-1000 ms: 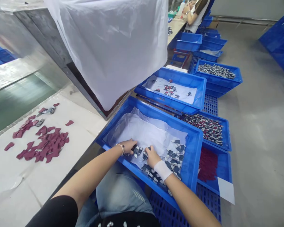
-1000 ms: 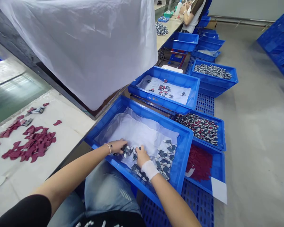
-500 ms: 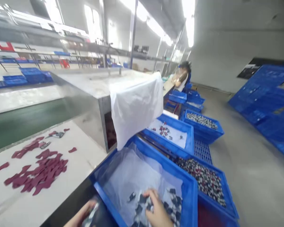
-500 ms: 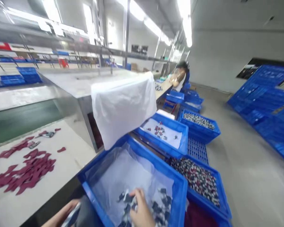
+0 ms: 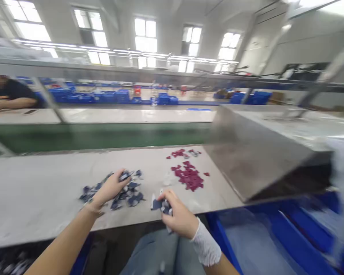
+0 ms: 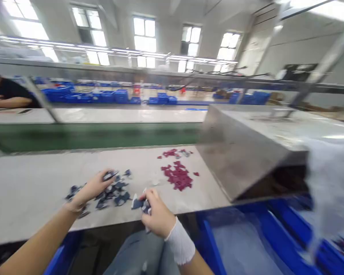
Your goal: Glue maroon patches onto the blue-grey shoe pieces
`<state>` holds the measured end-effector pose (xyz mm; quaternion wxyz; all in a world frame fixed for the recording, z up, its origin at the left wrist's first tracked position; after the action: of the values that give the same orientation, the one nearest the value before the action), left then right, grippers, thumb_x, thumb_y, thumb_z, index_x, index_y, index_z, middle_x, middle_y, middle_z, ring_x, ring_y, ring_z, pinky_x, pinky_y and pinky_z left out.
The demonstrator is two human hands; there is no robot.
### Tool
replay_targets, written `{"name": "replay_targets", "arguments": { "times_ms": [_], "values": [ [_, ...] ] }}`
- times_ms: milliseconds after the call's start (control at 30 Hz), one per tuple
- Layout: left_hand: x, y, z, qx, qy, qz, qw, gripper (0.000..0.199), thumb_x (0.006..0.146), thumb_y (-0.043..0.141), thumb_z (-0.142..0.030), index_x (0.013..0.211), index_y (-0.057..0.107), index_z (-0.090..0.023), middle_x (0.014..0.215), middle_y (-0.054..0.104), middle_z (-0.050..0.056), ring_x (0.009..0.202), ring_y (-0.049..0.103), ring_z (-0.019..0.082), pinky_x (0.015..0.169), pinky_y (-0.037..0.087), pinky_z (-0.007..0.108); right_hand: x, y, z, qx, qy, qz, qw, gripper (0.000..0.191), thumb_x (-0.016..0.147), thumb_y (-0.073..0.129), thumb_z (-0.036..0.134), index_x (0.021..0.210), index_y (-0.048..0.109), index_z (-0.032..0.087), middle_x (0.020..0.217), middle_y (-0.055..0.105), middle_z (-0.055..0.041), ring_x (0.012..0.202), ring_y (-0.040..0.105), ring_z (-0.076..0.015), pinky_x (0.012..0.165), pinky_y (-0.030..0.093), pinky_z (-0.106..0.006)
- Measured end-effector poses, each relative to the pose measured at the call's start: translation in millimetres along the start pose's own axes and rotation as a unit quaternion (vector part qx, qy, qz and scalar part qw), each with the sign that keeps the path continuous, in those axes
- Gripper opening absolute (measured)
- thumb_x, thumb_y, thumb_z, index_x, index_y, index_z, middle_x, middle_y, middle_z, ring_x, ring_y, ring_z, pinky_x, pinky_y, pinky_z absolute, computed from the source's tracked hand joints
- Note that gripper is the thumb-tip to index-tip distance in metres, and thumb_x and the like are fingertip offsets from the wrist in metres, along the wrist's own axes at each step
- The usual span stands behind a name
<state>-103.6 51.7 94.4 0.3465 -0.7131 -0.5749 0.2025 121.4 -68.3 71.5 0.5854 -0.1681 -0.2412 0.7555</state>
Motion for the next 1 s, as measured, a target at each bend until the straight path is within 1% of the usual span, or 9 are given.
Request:
{"name": "replay_targets", "arguments": {
  "times_ms": [133, 267, 367, 467, 567, 667, 733, 833, 1000],
  "values": [
    [29.4, -13.7, 62.8, 0.072, -0.024, -0.004, 0.997, 0.024, 0.09, 0.063, -0.027, 0.109, 0.06, -0.013, 0.108, 0.062, 0.008, 0.105, 0.058, 0.023, 0.095, 0.047, 0.045, 101.8, 50.2, 18.7, -0.058, -0.01, 0.069, 0.996, 0.03, 0.083, 0.065, 0.014, 0.111, 0.056, 0.016, 0.115, 0.053, -0.006, 0.097, 0.055, -0.0201, 0.086, 0.048, -0.037],
    [42.4, -6.6, 84.1, 0.097, -0.012, 0.004, 0.995, 0.03, 0.091, 0.061, -0.032, 0.116, 0.058, -0.014, 0.114, 0.06, 0.009, 0.106, 0.058, 0.023, 0.093, 0.048, 0.044, 168.4, 99.1, 21.8, -0.144, 0.013, 0.082, 0.986, 0.031, 0.093, 0.062, 0.032, 0.119, 0.056, 0.016, 0.122, 0.056, -0.0089, 0.101, 0.059, -0.0227, 0.085, 0.052, -0.042],
    [40.0, -14.3, 94.3, 0.109, -0.009, 0.017, 0.994, 0.029, 0.09, 0.061, -0.033, 0.112, 0.06, -0.015, 0.112, 0.062, 0.009, 0.103, 0.059, 0.023, 0.093, 0.047, 0.043, 195.1, 117.0, 26.0, -0.196, 0.011, 0.087, 0.977, 0.036, 0.094, 0.061, 0.034, 0.124, 0.055, 0.017, 0.128, 0.054, -0.0102, 0.109, 0.057, -0.026, 0.091, 0.05, -0.047],
    [25.7, -35.5, 109.6, 0.118, -0.022, 0.008, 0.993, 0.045, 0.09, 0.058, -0.04, 0.129, 0.054, -0.018, 0.132, 0.056, 0.012, 0.123, 0.052, 0.027, 0.107, 0.039, 0.043, 197.9, 115.3, 26.9, -0.22, -0.018, 0.112, 0.969, 0.049, 0.092, 0.062, 0.038, 0.135, 0.049, 0.019, 0.135, 0.051, -0.0108, 0.122, 0.05, -0.0301, 0.101, 0.041, -0.053],
    [-9.8, -52.7, 132.2, 0.125, -0.044, 0.01, 0.991, 0.077, 0.083, 0.063, -0.054, 0.148, 0.033, -0.025, 0.157, 0.029, 0.013, 0.145, 0.026, 0.035, 0.116, 0.026, 0.051, 175.3, 101.9, 9.9, -0.231, -0.025, 0.143, 0.962, 0.091, 0.076, 0.075, 0.053, 0.151, 0.029, 0.029, 0.154, 0.032, -0.0113, 0.141, 0.028, -0.0367, 0.112, 0.024, -0.055],
    [-58.5, -44.8, 158.3, 0.159, -0.085, 0.049, 0.982, 0.127, 0.05, 0.086, -0.059, 0.154, 0.019, -0.029, 0.163, 0.007, 0.014, 0.147, 0.003, 0.047, 0.115, 0.015, 0.064, 142.4, 93.5, -23.5, -0.25, 0.019, 0.166, 0.954, 0.136, 0.045, 0.09, 0.059, 0.156, 0.016, 0.029, 0.162, 0.002, -0.0173, 0.145, 0.001, -0.0478, 0.113, 0.011, -0.062],
    [-84.5, -26.9, 167.8, 0.194, -0.099, 0.056, 0.975, 0.145, 0.038, 0.089, -0.06, 0.155, 0.013, -0.025, 0.162, 0.0, 0.018, 0.146, -0.002, 0.049, 0.115, 0.015, 0.064, 128.3, 96.8, -42.3, -0.261, 0.043, 0.171, 0.949, 0.146, 0.037, 0.092, 0.057, 0.156, 0.014, 0.025, 0.162, -0.005, -0.0208, 0.144, -0.006, -0.0498, 0.112, 0.005, -0.065],
    [-99.6, 3.2, 159.6, 0.232, -0.072, 0.004, 0.97, 0.144, 0.038, 0.088, -0.063, 0.155, 0.015, -0.023, 0.162, -0.002, 0.019, 0.147, -0.004, 0.047, 0.116, 0.017, 0.062, 132.9, 111.2, -51.8, -0.264, 0.045, 0.16, 0.95, 0.145, 0.041, 0.091, 0.056, 0.157, 0.011, 0.022, 0.161, -0.01, -0.0207, 0.146, -0.013, -0.0423, 0.115, -0.002, -0.06],
    [-86.7, 28.6, 135.8, 0.282, -0.075, -0.066, 0.954, 0.115, 0.057, 0.08, -0.062, 0.153, 0.026, -0.026, 0.162, 0.009, 0.016, 0.147, 0.002, 0.046, 0.11, 0.019, 0.07, 170.8, 129.5, -29.8, -0.246, 0.032, 0.146, 0.958, 0.144, 0.044, 0.092, 0.051, 0.157, 0.008, 0.02, 0.161, -0.012, -0.0214, 0.147, -0.012, -0.0373, 0.118, -0.004, -0.054]
  ]
}}
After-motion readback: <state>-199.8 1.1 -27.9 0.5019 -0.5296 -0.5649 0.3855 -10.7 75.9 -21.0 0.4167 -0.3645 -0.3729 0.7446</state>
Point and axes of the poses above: each hand's wrist, its own x-axis towards the middle knuckle, its own y-axis out of the palm, z = x × y, the point moved 6 cm from there along x, towards the middle knuckle
